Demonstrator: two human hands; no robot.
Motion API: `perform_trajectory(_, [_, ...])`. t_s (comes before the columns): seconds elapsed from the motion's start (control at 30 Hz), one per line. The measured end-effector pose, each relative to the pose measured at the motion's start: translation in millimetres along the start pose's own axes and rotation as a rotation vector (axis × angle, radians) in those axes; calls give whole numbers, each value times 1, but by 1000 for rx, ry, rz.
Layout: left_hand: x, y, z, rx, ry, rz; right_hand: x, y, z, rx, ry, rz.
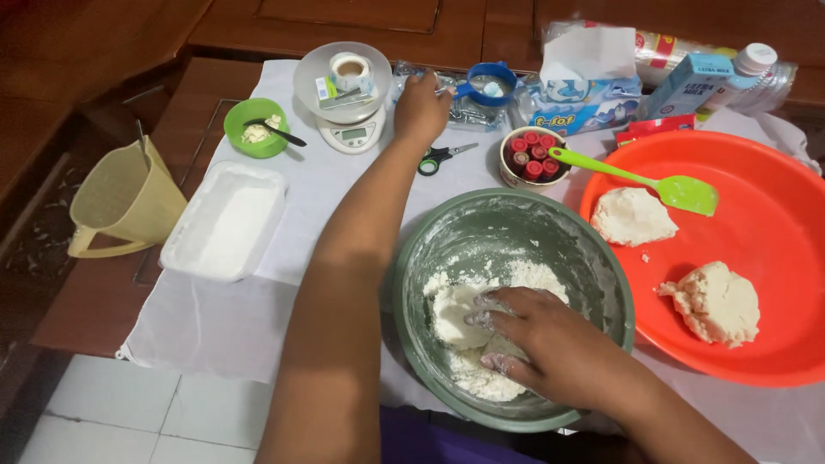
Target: Mixing ingredients in a bowl, kneading the dough, and portioning it into balls using a scale.
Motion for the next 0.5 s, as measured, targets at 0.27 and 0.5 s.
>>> perform_trajectory(0.27, [-34,-13,-15,79,9,232,2,1,-1,-1,7,-3])
perform_trajectory(0.5, [-106,27,-8,-75,-111,324,-1,4,-1,-18,-6,13])
Point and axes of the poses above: each hand's wrist, its own z-axis towards the middle knuckle, its own x-axis out of the palm, y = z × x, the point moved 3 cm from there along z, towards the middle knuckle
